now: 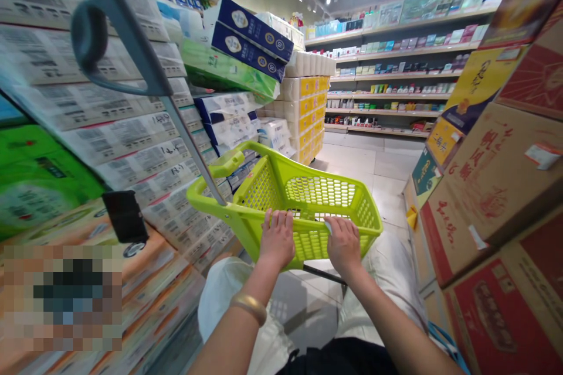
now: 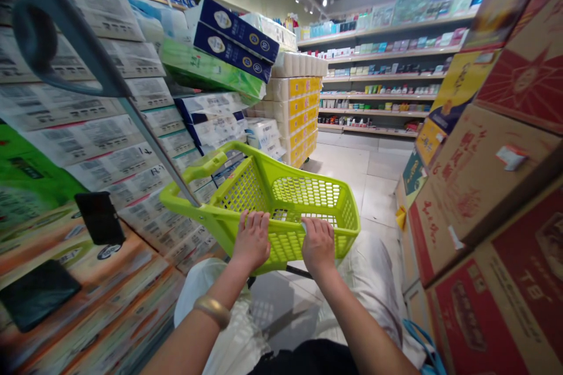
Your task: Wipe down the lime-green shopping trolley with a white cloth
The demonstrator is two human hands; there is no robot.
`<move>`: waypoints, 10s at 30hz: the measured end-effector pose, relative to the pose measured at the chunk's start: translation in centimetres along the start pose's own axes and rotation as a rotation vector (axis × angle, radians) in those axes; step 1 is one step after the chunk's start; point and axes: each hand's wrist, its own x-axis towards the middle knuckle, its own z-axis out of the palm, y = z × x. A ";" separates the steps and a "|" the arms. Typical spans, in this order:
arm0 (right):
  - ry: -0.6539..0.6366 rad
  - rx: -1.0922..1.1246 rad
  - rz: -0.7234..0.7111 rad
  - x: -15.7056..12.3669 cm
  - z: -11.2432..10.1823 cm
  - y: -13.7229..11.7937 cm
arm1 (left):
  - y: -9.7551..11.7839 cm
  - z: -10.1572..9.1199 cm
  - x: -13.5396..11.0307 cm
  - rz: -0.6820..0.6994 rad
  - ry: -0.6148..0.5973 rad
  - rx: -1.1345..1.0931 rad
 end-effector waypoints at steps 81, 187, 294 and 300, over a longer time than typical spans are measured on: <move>-0.138 -0.102 0.055 0.1 -0.8 -1.1 | -1.8 -0.2 1.7 -0.075 0.004 0.039; -0.092 0.107 -0.349 -4.0 1.2 -2.7 | -1.9 1.8 -4.7 0.085 -0.006 -0.232; -0.132 0.123 -0.203 -4.2 0.7 -4.4 | -1.3 5.7 -7.8 -0.003 0.250 -0.290; -0.187 0.210 -0.292 -4.5 1.6 -7.5 | -1.6 5.4 -7.9 -0.005 0.216 -0.257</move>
